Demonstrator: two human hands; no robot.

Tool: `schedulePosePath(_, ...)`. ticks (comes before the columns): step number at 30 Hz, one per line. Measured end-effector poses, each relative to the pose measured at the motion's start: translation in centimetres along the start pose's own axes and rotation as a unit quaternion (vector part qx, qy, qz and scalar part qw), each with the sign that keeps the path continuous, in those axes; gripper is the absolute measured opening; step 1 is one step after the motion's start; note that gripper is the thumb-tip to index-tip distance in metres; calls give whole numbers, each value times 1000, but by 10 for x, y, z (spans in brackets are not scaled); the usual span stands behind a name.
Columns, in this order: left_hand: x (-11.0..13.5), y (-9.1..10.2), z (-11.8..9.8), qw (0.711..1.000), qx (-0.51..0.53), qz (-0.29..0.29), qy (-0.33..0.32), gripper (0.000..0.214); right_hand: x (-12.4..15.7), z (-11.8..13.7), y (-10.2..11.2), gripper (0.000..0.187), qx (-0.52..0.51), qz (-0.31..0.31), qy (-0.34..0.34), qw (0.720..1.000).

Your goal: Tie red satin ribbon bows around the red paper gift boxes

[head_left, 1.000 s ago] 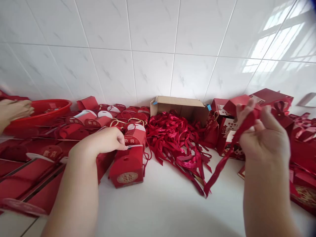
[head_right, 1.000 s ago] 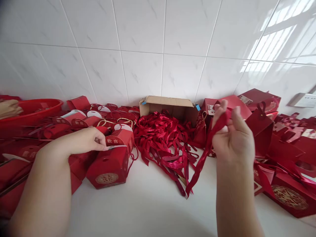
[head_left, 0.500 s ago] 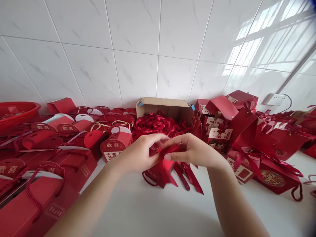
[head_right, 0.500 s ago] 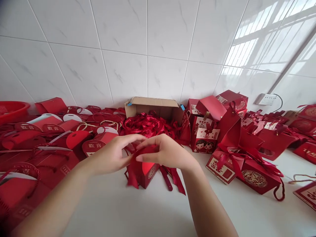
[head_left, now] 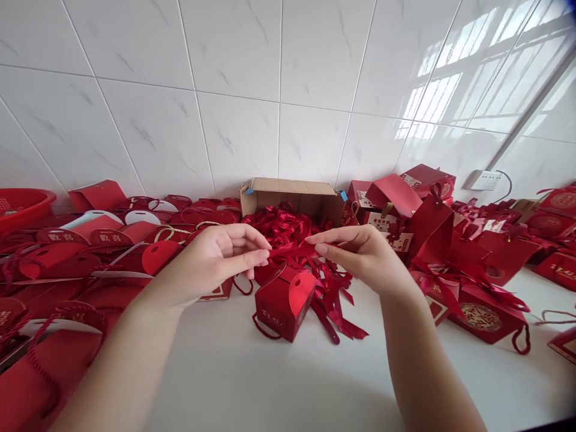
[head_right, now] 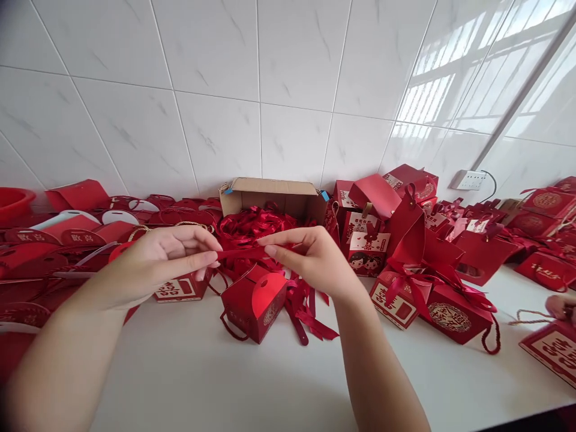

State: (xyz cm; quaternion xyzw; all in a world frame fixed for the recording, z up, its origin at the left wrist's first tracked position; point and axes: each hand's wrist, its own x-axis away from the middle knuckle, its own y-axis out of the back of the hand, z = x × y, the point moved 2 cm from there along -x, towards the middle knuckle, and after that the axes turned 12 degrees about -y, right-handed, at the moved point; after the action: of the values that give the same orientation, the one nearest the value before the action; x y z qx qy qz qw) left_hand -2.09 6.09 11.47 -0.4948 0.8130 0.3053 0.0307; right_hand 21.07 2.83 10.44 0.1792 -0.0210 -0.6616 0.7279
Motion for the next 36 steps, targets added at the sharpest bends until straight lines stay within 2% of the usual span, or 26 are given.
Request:
schedulePosePath(3,4,10,-5,999,-13,-28,-10,22,3,-2,15,29,24,27,-18,999)
schedulePosePath(6,5,-1,-8,999,-19,-27,-12,24,5,-2,17,47,111,76,-36,990)
schedulePosePath(8,3,-17,-9,1000,-19,0,-17,23,3,-1,9,54,124,98,-22,987)
schedulePosePath(11,2,-36,-10,998,-17,29,-58,19,-3,-4,-14,41,55,204,-22,977)
schedulePosePath(13,2,-41,-9,996,-29,32,-82,18,-8,-8,-26,47,18,253,-54,966)
schedulePosePath(16,4,-38,-8,993,-74,31,-82,19,-12,-14,-31,50,0,254,-92,963)
schedulePosePath(21,6,-34,-6,990,-116,58,-64,22,-12,-12,-25,40,5,282,-62,957)
schedulePosePath(23,4,-33,0,987,-133,48,-75,24,-12,-12,-19,40,25,270,-63,960)
schedulePosePath(26,-2,-35,15,974,-196,37,-110,32,-12,-14,-10,38,95,220,-84,967)
schedulePosePath(31,-13,-45,42,955,-263,114,-82,27,-15,-24,1,40,233,160,-136,950)
schedulePosePath(36,-14,-55,49,937,-293,183,-57,28,-20,-33,-3,38,325,185,-149,916)
